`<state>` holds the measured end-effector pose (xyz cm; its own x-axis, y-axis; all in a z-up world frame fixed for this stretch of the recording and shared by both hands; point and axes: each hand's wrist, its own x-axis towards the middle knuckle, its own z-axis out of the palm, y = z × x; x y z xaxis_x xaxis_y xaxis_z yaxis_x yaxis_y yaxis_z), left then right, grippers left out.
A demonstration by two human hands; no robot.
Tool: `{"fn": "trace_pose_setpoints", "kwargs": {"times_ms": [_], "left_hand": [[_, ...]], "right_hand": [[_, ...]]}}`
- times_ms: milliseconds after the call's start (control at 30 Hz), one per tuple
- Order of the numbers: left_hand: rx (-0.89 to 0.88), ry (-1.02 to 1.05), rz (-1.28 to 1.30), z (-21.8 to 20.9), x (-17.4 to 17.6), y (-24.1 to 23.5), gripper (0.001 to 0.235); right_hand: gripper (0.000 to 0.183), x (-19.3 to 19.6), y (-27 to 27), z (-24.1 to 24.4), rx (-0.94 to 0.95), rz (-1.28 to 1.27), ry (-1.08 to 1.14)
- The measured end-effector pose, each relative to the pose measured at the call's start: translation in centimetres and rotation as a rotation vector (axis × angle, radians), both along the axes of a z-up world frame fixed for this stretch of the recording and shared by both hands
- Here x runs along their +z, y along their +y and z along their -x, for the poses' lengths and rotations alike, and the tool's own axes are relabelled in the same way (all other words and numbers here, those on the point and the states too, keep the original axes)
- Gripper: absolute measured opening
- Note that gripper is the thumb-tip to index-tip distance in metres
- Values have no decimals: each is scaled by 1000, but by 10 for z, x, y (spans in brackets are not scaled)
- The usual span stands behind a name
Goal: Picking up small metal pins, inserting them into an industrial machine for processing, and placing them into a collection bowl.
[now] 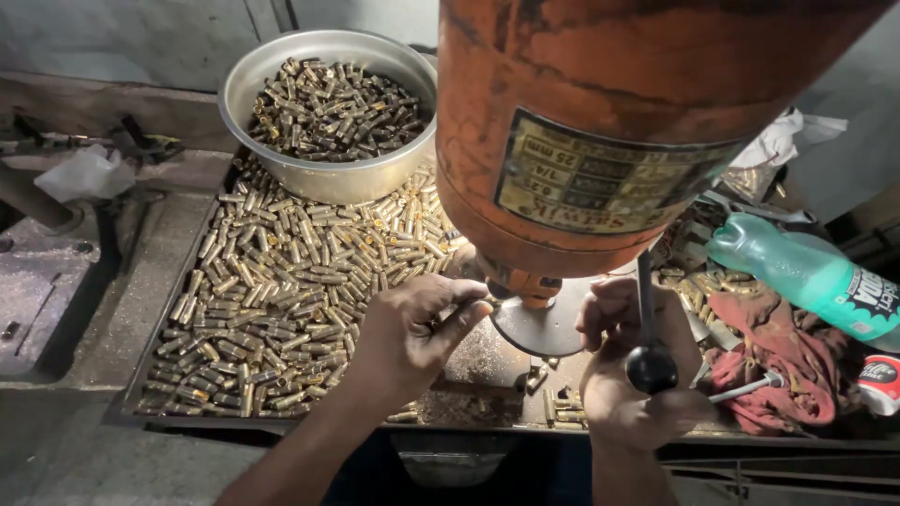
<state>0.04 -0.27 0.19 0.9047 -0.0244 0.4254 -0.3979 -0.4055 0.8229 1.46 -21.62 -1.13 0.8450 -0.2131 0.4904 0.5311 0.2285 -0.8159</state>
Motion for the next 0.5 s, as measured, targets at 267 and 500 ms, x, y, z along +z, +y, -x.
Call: {"fn": "trace_pose_setpoints", "kwargs": {"times_ms": [267, 500], "left_hand": [[-5, -18, 40, -4, -9, -2, 21], [-4, -62, 36, -6, -11, 0, 20]], "right_hand": [[119, -13, 3, -4, -43, 44, -75], [96, -26, -2, -8, 10, -11, -100]]}}
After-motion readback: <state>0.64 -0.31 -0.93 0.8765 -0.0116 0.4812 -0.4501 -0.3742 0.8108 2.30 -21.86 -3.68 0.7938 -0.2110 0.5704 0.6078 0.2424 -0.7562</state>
